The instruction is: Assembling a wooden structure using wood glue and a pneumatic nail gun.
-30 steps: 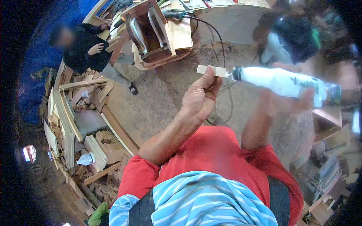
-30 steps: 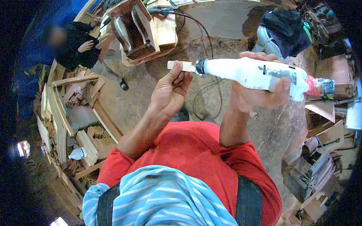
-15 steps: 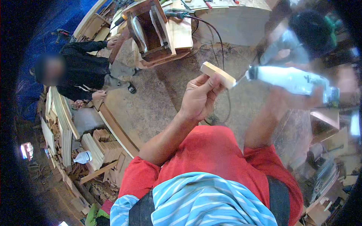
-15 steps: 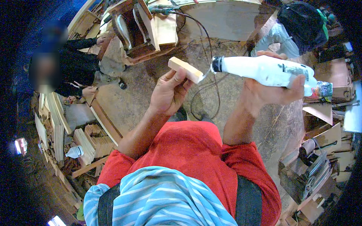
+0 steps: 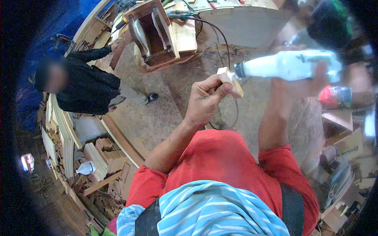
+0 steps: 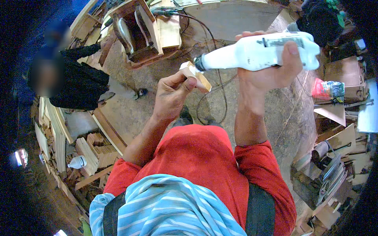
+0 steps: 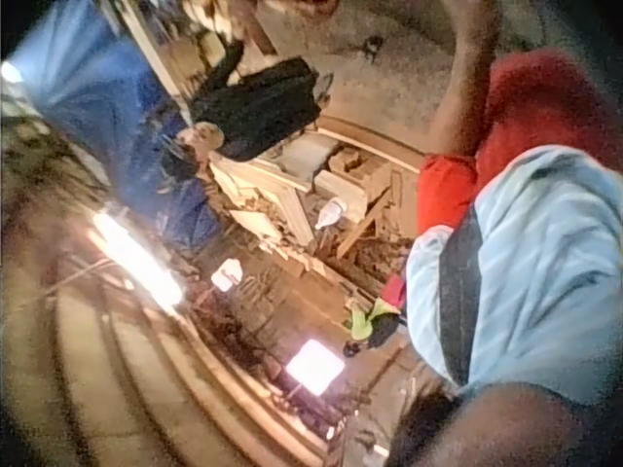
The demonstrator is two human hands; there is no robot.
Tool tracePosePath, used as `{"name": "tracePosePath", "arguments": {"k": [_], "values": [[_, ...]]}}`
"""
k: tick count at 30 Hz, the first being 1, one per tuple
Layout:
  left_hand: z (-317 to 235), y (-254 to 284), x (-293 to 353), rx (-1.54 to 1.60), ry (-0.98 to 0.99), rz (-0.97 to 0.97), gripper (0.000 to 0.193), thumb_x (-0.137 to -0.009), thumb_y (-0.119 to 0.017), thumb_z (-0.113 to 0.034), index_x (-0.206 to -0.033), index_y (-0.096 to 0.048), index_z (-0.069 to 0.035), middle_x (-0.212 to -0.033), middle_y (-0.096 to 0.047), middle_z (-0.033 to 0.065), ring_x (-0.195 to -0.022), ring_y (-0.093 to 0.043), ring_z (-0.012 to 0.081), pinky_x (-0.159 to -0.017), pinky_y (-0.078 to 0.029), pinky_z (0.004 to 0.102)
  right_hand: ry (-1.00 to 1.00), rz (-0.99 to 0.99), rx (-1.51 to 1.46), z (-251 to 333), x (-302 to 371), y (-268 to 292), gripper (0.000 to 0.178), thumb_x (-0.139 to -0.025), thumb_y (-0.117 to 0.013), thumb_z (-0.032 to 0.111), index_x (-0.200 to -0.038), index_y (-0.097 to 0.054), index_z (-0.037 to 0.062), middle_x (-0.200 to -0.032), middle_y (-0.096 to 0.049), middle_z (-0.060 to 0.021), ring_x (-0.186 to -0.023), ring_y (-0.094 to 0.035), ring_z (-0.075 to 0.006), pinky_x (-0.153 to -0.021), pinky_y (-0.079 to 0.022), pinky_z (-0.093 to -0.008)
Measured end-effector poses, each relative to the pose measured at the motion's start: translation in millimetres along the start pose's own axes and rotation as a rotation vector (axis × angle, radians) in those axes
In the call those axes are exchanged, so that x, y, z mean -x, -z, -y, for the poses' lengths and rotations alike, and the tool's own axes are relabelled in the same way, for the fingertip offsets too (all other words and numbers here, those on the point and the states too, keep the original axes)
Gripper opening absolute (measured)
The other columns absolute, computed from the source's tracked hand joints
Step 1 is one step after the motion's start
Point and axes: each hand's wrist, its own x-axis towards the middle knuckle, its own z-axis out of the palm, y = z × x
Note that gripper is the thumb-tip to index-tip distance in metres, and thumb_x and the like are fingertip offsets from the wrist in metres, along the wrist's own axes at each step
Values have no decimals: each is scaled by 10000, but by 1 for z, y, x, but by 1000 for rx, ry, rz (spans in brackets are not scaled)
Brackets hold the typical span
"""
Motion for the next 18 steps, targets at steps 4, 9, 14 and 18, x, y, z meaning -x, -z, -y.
{"name": "tracePosePath", "arguments": {"k": [4,9,14,18], "values": [[1,2,-2,13,-4,11,162,-953,-590,-122,-961,-673,17,-912,-697,63,-884,-606,113,-860,-465,272,-45,56,45,-14,-2,8,487,-801,-558,446,-927,-585,-24,-699,-641,-193,-623,-655,-339,-622,-563,-467],[2,7,-8,39,-61,29,172,-950,-598,-141,-937,-679,11,-930,-685,70,-908,-592,126,-887,-456,297,-75,60,-74,-3,12,19,466,-811,-549,430,-963,-580,-9,-751,-645,-184,-676,-660,-337,-650,-558,-484],[4,9,-9,112,-72,40,191,-943,-610,-157,-927,-680,20,-1022,-663,79,-923,-580,132,-901,-454,312,-108,67,-113,-4,17,25,442,-817,-561,398,-964,-582,-18,-781,-645,-182,-696,-657,-342,-676,-550,-502],[2,7,-10,38,-106,-42,128,-956,-566,-51,-962,-666,28,-890,-679,53,-851,-615,102,-817,-492,264,-130,57,-116,-4,20,26,419,-809,-586,363,-977,-588,-21,-799,-649,-177,-703,-647,-342,-683,-544,-492]]}}
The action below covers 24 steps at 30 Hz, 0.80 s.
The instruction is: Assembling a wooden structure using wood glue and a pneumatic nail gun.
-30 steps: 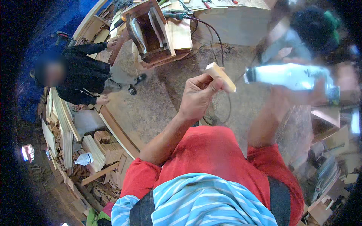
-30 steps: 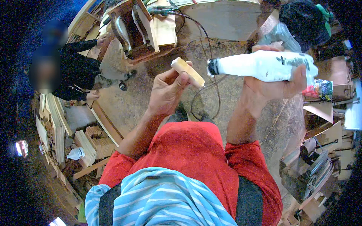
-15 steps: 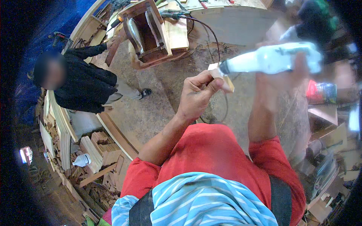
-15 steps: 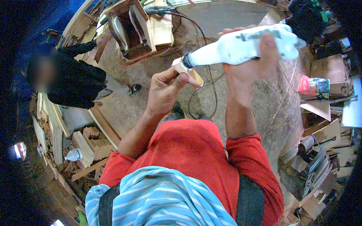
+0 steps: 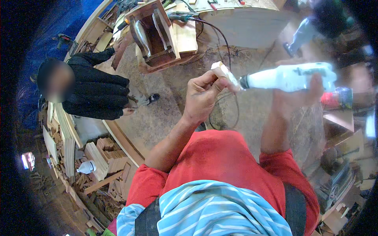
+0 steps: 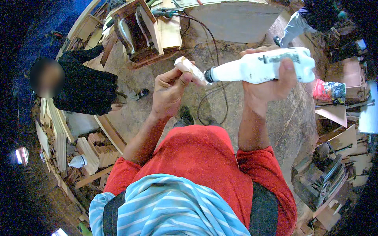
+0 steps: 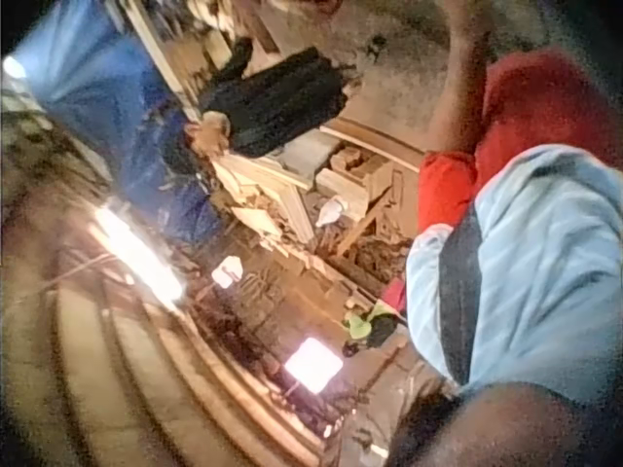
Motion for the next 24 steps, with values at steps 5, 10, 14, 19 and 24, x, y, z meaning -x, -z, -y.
{"name": "tracePosePath", "arguments": {"k": [5,10,14,19,24], "values": [[2,7,-1,-72,-48,60,125,-952,-561,-32,-978,-666,31,-902,-676,46,-862,-611,97,-816,-491,261,-77,9,-272,0,-3,-3,390,-807,-584,334,-971,-592,-19,-781,-648,-182,-687,-659,-342,-662,-550,-485],[7,9,2,-29,111,111,175,-964,-573,-118,-989,-672,24,-899,-692,51,-902,-602,107,-870,-463,271,-9,28,-38,-12,-17,-10,417,-811,-576,381,-945,-599,-14,-748,-651,-171,-656,-659,-340,-641,-568,-485],[6,4,1,-77,96,115,140,-941,-550,-10,-1003,-665,40,-904,-680,53,-861,-616,102,-830,-498,267,50,35,33,-9,-26,-12,453,-812,-579,414,-970,-581,-10,-748,-644,-166,-658,-660,-336,-624,-571,-462],[13,5,1,-62,158,71,149,-944,-545,-23,-1002,-663,46,-892,-677,46,-842,-616,102,-811,-503,271,45,22,33,-9,-33,-11,444,-819,-576,397,-953,-572,-26,-731,-638,-168,-640,-654,-332,-626,-570,-473],[14,11,1,-102,161,92,151,-949,-554,-46,-996,-663,47,-884,-672,43,-831,-606,99,-799,-498,271,68,-41,95,-14,-34,-8,456,-806,-592,423,-953,-574,-8,-750,-642,-165,-657,-655,-335,-644,-565,-476]]}}
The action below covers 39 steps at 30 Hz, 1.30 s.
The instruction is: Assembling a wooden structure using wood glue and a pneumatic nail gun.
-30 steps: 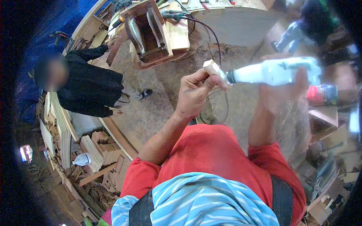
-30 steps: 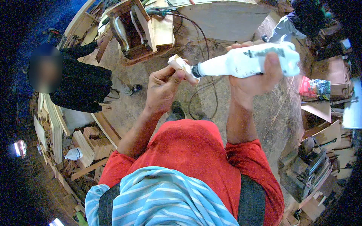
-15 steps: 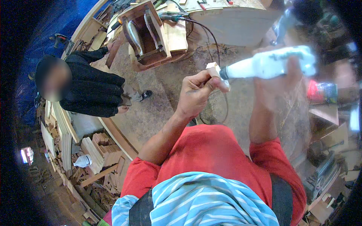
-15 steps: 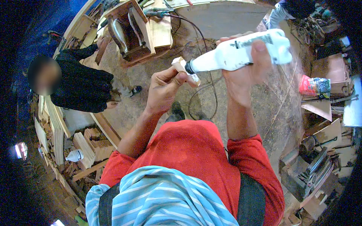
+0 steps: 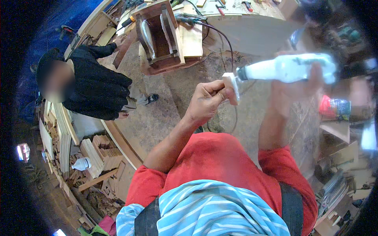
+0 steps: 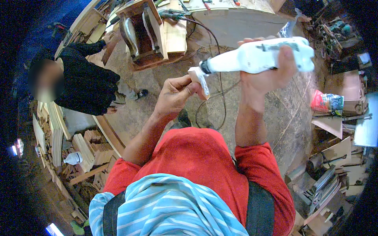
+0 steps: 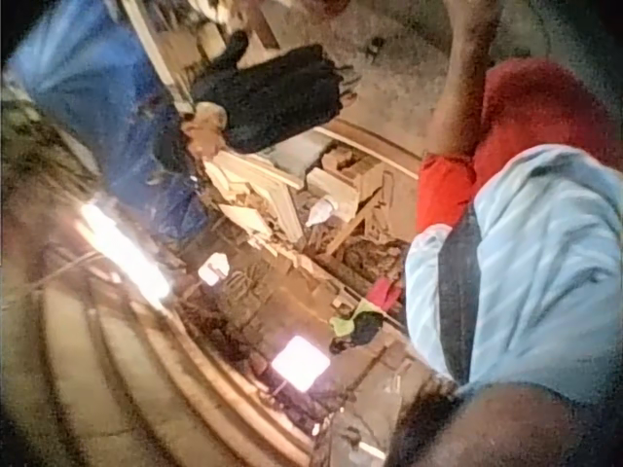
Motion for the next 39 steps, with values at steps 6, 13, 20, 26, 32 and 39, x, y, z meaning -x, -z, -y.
{"name": "tracePosePath", "arguments": {"k": [6,13,20,26,32,39], "values": [[7,5,-5,53,-7,10,201,-965,-576,-136,-1011,-669,36,-870,-679,41,-822,-612,108,-800,-483,271,-171,68,-284,7,14,22,465,-818,-556,420,-1017,-575,0,-818,-653,-177,-755,-651,-340,-711,-532,-501],[14,3,-15,106,38,-16,240,-972,-574,-182,-1011,-670,35,-865,-674,40,-822,-605,112,-790,-482,270,-77,17,-197,19,39,33,424,-825,-555,388,-1011,-558,6,-866,-647,-174,-788,-650,-328,-746,-536,-487],[28,-12,-34,113,77,-16,212,-954,-586,-134,-978,-683,52,-873,-677,24,-823,-575,82,-791,-461,246,-52,-60,21,25,38,54,433,-824,-556,388,-1008,-536,-3,-819,-626,-173,-757,-641,-326,-730,-539,-478],[3,15,-8,-43,190,-119,238,-954,-554,-116,-1089,-664,46,-851,-664,22,-806,-562,81,-789,-442,240,-113,-344,33,-15,-13,91,446,-823,-576,406,-1046,-477,33,-750,-578,-141,-718,-616,-298,-693,-531,-442],[-15,69,151,211,248,-446,412,-909,-627,-82,-1269,-532,95,-1098,-642,117,-992,-601,146,-895,-470,291,-745,-536,-251,-163,-89,215,372,-966,-476,446,-1054,-568,97,-902,-673,-80,-827,-646,-260,-700,-533,-423],[-61,49,325,-248,666,-800,324,-928,-601,-150,-1188,-622,43,-1244,-611,100,-1067,-570,144,-958,-421,287,-774,-450,-463,-259,-185,357,284,-892,-547,279,-1068,-621,69,-969,-604,-129,-961,-581,-319,-775,-513,-468]]}}
